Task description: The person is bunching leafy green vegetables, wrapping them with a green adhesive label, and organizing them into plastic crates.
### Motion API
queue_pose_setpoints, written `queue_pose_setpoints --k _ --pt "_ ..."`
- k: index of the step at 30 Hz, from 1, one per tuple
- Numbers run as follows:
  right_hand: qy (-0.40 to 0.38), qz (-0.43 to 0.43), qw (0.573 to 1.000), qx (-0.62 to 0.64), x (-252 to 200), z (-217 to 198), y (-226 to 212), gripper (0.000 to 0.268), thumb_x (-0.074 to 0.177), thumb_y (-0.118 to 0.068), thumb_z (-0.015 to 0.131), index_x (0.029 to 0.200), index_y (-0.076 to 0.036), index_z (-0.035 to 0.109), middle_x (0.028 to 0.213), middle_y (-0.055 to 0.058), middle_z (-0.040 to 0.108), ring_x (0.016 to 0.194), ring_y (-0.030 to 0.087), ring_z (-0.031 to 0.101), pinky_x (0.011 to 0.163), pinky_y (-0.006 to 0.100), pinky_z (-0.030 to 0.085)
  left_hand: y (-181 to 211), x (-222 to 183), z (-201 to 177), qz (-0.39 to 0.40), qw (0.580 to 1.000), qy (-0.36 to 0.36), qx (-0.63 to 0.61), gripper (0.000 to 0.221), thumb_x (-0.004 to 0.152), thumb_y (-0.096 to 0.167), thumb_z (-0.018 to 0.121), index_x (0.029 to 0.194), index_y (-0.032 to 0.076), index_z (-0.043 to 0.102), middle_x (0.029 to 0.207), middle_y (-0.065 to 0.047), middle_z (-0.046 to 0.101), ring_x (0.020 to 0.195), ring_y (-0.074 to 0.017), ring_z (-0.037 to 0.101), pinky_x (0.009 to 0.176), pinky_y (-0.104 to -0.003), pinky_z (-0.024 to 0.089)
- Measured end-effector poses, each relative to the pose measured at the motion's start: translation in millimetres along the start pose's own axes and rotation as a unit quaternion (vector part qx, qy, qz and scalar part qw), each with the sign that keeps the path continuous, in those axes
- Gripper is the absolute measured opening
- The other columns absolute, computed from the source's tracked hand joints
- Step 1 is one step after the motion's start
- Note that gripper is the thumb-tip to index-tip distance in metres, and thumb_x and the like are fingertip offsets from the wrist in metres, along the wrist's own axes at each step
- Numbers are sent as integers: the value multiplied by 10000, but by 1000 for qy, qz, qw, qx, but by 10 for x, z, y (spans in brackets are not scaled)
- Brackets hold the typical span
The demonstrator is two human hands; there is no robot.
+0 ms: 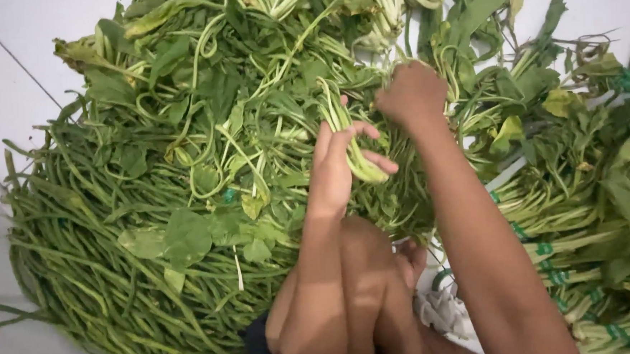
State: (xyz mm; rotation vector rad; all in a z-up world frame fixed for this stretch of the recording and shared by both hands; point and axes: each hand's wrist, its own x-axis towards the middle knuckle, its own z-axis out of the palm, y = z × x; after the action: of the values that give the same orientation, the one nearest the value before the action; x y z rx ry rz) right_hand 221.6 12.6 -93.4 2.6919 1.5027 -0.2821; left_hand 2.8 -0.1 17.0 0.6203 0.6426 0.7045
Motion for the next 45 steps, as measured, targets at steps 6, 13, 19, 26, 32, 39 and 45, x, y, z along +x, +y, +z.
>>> queue_pose_setpoints --k 6,13,19,26,32,39,45 --pt "-59 20 998 25 116 49 105 387 769 -418 616 946 -136 812 943 171 748 939 439 732 752 575 530 -109 126 -75 12 997 19 70 239 1028 158 375 1114 -23 505 977 -209 643 469 -272 667 380 -385 614" --pt "33 4 992 119 -669 -684 166 214 987 -290 654 1119 -208 801 999 108 717 1035 408 696 968 657 403 -245 97 83 1 987 -3 162 399 1001 54 348 1383 -50 395 1071 -167 544 931 -249 617 812 -473 644" --pt "65 -10 988 138 -1217 -1193 116 196 1048 -243 587 1098 -204 773 935 50 754 1002 317 704 996 546 399 -309 22 160 -29 974 -76 212 269 1011 2 355 1263 -74 409 1249 -272 546 1190 -389 619 1046 -565 527" --pt "9 -41 965 258 -1536 -1525 -226 263 989 -187 618 1189 -62 733 1104 192 736 1007 397 719 890 562 529 149 -150 187 5 964 32 264 390 1052 118 364 1402 -52 365 1082 -150 621 729 -174 627 624 -355 621" --pt "-60 -37 964 258 -1748 -985 -623 372 937 -242 672 1230 -13 694 1110 229 721 1002 436 715 867 572 543 275 -200 -116 141 966 138 164 296 1012 128 468 1293 34 459 802 -21 541 462 -48 406 352 -204 479" --pt "62 -53 994 69 -1845 -345 -837 417 929 -214 698 1301 -60 588 1074 140 720 1007 323 671 847 490 493 198 -174 -396 193 971 137 43 193 1020 189 505 1179 80 510 782 -33 559 394 -65 445 333 -229 495" --pt "299 -75 949 70 -2059 -304 -793 323 899 -191 731 1200 -81 688 1050 68 689 941 263 657 847 424 464 346 -294 -468 198 970 140 -13 213 1012 166 513 1193 55 507 789 -52 572 388 -70 465 320 -262 510"
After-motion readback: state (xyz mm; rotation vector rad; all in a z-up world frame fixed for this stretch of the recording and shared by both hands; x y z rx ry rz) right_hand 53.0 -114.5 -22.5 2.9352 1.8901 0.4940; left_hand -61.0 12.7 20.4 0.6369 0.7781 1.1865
